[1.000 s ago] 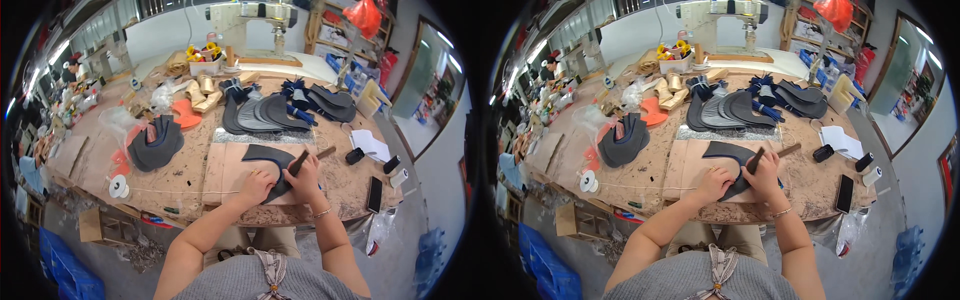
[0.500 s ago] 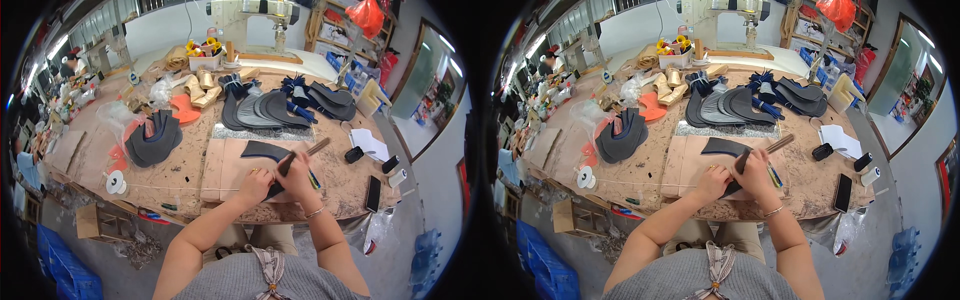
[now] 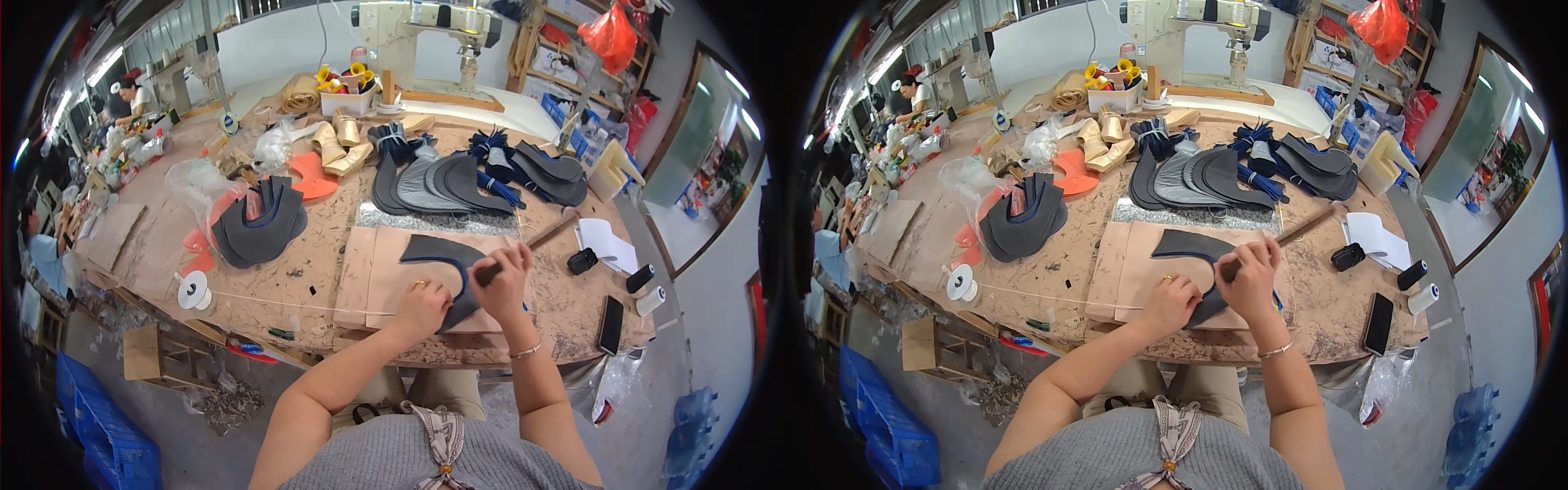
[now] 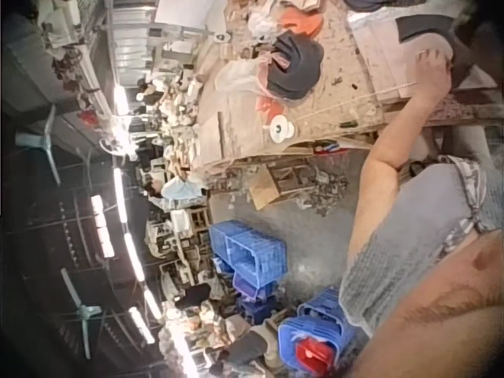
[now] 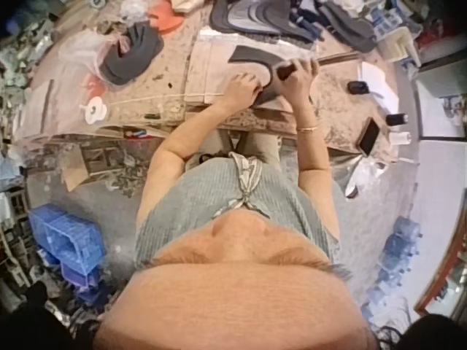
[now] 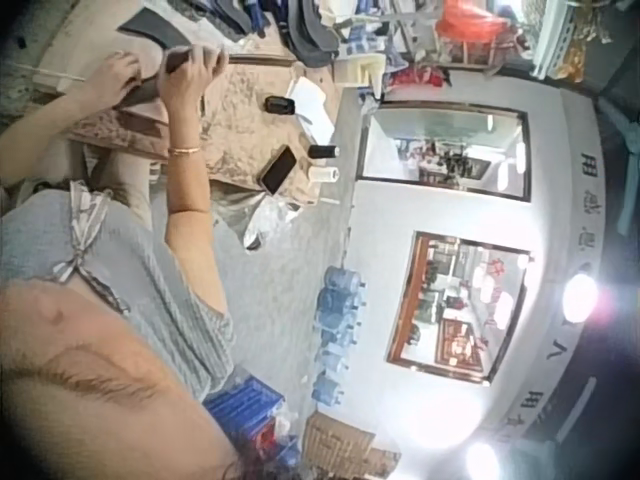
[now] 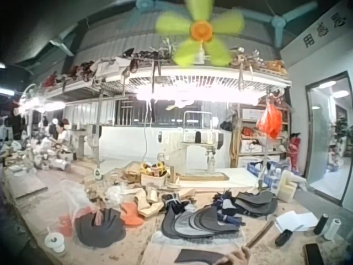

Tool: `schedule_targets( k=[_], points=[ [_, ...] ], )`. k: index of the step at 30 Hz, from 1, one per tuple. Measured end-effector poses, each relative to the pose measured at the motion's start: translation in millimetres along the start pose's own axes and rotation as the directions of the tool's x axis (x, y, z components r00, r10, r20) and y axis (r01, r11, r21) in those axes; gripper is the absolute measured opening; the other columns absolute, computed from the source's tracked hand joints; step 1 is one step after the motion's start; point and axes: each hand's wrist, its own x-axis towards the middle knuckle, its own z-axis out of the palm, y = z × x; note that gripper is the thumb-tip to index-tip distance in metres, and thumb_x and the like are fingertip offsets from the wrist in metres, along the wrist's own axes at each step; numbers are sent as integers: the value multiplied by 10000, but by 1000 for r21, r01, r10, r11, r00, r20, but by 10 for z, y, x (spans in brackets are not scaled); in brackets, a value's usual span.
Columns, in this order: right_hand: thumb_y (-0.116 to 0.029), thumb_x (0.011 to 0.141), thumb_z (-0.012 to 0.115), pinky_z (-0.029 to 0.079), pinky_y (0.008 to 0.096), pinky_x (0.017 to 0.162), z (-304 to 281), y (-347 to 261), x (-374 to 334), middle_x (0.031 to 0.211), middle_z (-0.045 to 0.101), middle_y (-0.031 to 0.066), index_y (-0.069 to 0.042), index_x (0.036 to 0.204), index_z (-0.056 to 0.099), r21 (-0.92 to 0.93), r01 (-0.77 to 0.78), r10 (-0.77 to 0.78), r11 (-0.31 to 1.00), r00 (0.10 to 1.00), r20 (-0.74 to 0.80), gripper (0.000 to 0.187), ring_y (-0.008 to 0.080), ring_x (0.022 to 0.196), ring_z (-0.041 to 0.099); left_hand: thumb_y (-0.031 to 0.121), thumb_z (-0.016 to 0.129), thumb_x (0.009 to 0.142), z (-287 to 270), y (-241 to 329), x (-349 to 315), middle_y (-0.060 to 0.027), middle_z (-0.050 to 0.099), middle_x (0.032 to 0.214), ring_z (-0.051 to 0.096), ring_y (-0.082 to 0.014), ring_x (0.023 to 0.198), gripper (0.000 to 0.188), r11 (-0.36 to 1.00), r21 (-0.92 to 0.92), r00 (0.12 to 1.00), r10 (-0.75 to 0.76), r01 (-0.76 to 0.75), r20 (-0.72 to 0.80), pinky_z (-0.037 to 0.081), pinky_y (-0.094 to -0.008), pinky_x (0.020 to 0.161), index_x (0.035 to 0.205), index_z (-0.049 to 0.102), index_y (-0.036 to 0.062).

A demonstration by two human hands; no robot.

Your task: The person uses a handheld stapler to attach a thin strip of material to the edge of a curved black fabric piece. They repeatedly position the strip, press the stapler to secure it, and move along the edge of the fabric. The person works at a cluttered table with various sewing supplies and other fabric pieces visible.

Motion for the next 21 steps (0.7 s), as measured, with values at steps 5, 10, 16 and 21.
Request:
schedule_targets(
  k=[5, 10, 16, 21],
  points=[
    [-187, 712, 779, 346, 427, 938, 101, 12, -210, 801, 619, 49, -118, 765, 650, 80, -76, 65, 994, 990, 128, 156, 283, 902, 564, 178, 721, 815, 77, 19, -11, -75, 632, 945, 604, -294, 982, 159, 1000, -5, 1000, -12, 12, -21, 463, -427, 852, 925, 656, 84],
    [-185, 690, 800, 341, 434, 962, 20, 23, -269, 810, 625, 45, -112, 766, 655, 161, -160, 142, 974, 983, 115, 179, 275, 917, 564, 189, 726, 822, -409, -14, -347, -85, 638, 946, 598, -295, 956, 235, 999, 31, 996, -9, 11, -84, 477, -431, 848, 1010, 670, 60],
    [-163, 673, 817, 342, 429, 955, 65, 8, -279, 813, 632, 33, -114, 722, 650, 148, -196, 182, 969, 978, 98, 180, 273, 939, 565, 148, 712, 824, -461, -211, -490, -65, 615, 901, 602, -263, 914, 171, 992, 126, 1000, 29, -29, 0, 499, -377, 806, 972, 658, 83],
    [-178, 681, 809, 331, 429, 985, 54, -4, -297, 819, 627, 44, -116, 769, 650, 125, -205, 196, 971, 977, 81, 191, 273, 933, 561, 136, 704, 825, -540, -151, -497, -73, 609, 892, 601, -263, 914, 142, 987, 142, 997, 72, -72, 8, 504, -378, 803, 941, 646, 77]
  ],
)
